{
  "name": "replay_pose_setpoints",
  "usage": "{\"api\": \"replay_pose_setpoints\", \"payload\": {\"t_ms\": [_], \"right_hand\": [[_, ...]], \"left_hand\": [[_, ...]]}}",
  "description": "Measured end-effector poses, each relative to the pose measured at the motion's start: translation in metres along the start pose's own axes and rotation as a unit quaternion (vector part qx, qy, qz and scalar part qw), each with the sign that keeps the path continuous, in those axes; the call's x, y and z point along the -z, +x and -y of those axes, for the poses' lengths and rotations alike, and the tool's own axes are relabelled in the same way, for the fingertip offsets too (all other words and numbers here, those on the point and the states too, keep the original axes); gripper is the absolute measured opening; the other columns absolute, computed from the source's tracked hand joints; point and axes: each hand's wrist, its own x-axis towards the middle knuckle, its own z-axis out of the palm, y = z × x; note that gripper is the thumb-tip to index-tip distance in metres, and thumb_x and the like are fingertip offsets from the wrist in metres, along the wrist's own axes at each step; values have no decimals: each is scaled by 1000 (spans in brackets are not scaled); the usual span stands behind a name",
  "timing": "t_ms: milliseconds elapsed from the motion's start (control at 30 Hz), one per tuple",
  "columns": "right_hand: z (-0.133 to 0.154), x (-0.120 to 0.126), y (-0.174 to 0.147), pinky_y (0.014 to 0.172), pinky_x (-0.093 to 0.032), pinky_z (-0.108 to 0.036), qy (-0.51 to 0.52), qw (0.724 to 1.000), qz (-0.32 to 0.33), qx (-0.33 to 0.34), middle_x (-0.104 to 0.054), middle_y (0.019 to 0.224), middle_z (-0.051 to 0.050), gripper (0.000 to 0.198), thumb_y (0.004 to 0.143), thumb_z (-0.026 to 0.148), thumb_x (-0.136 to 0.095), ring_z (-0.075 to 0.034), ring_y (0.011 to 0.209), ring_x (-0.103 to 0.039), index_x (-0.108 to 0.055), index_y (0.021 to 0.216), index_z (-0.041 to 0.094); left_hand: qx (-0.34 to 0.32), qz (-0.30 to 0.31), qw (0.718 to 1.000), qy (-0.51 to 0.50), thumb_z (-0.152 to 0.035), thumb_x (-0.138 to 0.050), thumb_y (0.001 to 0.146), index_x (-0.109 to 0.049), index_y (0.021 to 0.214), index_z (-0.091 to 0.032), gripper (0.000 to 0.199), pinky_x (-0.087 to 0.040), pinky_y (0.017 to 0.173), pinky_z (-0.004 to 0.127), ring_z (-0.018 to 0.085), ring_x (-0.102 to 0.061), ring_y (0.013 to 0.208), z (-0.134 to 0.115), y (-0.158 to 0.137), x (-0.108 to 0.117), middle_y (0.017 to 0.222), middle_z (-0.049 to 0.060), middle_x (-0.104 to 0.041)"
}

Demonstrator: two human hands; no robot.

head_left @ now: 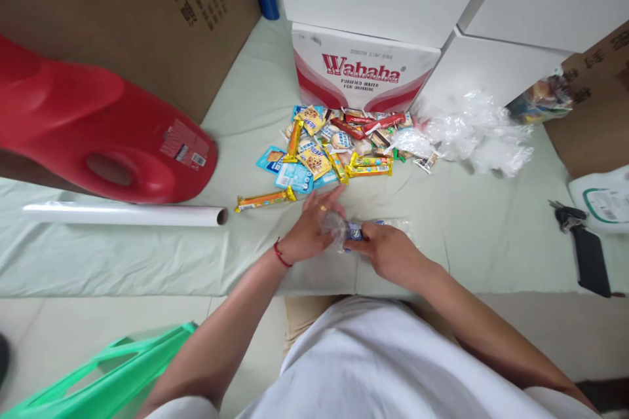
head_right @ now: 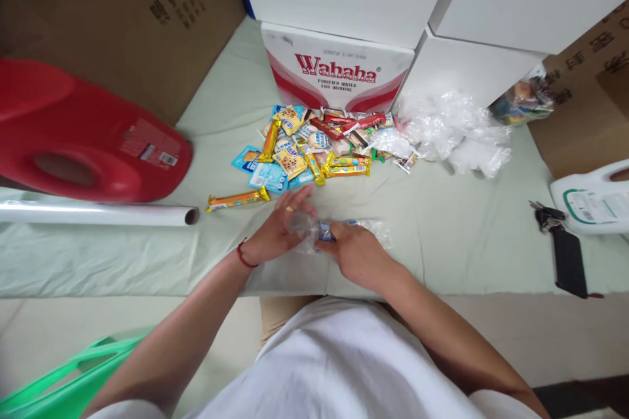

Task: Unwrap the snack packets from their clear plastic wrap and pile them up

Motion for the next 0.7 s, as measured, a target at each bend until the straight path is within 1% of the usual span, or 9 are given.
{"api": "replay_pose_setpoints", "payload": {"t_ms": [100,167,267,367,467,500,567,633,700], "right_hand": [[-2,-4,-1,72,-35,-28,18,1000,-6,-15,-61,103,-8,44,105,18,-46,-18,80,-54,-66,142,33],[-2,-5,-2,71,-35,-28,28,999,-14,-24,-61,102,-7,47,103,16,-47,-18,79,-54,-65,143,35],[-2,-5,-2,69,-36,-28,37,999,-17,-31,-60,101,-7,46,102,15,-49,-18,79,-54,-69,138,34],[-2,-5,-1,69,-37,-28,46,998,-13,-30,-61,100,-8,45,101,15,-50,-19,79,-54,-71,136,33],[-2,-6,-2,70,-39,-28,49,998,-19,-23,-60,99,-8,44,100,15,-50,-18,77,-53,-71,136,30],[-2,-6,-3,71,-39,-28,52,998,-23,-18,-60,99,-8,44,100,15,-51,-18,77,-53,-71,137,29],[-2,-6,-6,72,-41,-29,68,997,-33,-9,-59,100,-9,44,100,15,-51,-18,78,-54,-69,139,26],[-2,-6,-10,74,-43,-29,97,994,-43,0,-59,101,-10,44,101,17,-52,-18,81,-55,-68,141,24],[-2,-4,-13,75,-45,-30,119,992,-50,9,-59,102,-10,41,101,20,-54,-19,83,-56,-69,139,22]], "left_hand": [[-40,13,998,-56,-14,-55,84,-78,101,-24,30,-46,104,46,22,-62,100,5,-3,15,81,3,-66],[-31,33,998,-46,-13,-54,83,-75,70,-24,27,-49,94,42,21,-60,93,11,-14,27,73,4,-63],[36,37,998,25,-12,-53,77,-67,56,-25,28,-47,101,47,24,-60,102,16,-40,44,71,4,-64],[83,-64,994,13,-15,-52,80,-67,68,-23,21,-48,103,48,25,-61,108,10,-57,48,88,6,-68],[121,-144,982,12,-25,-49,91,-68,116,-20,32,-49,106,49,26,-61,117,-3,-50,34,121,11,-67],[129,-134,982,40,-30,-47,95,-62,132,-19,41,-46,110,52,28,-58,124,-7,-43,27,131,13,-65],[134,-74,979,136,-40,-58,91,-55,143,-18,57,-35,118,61,35,-50,136,-12,-28,14,137,15,-64],[133,-14,968,214,-40,-68,84,-60,138,-17,59,-25,121,66,39,-47,139,-14,-18,6,129,16,-68],[133,26,957,256,-31,-68,82,-71,118,-19,38,-21,121,68,39,-51,135,-15,-17,6,114,14,-72]]}}
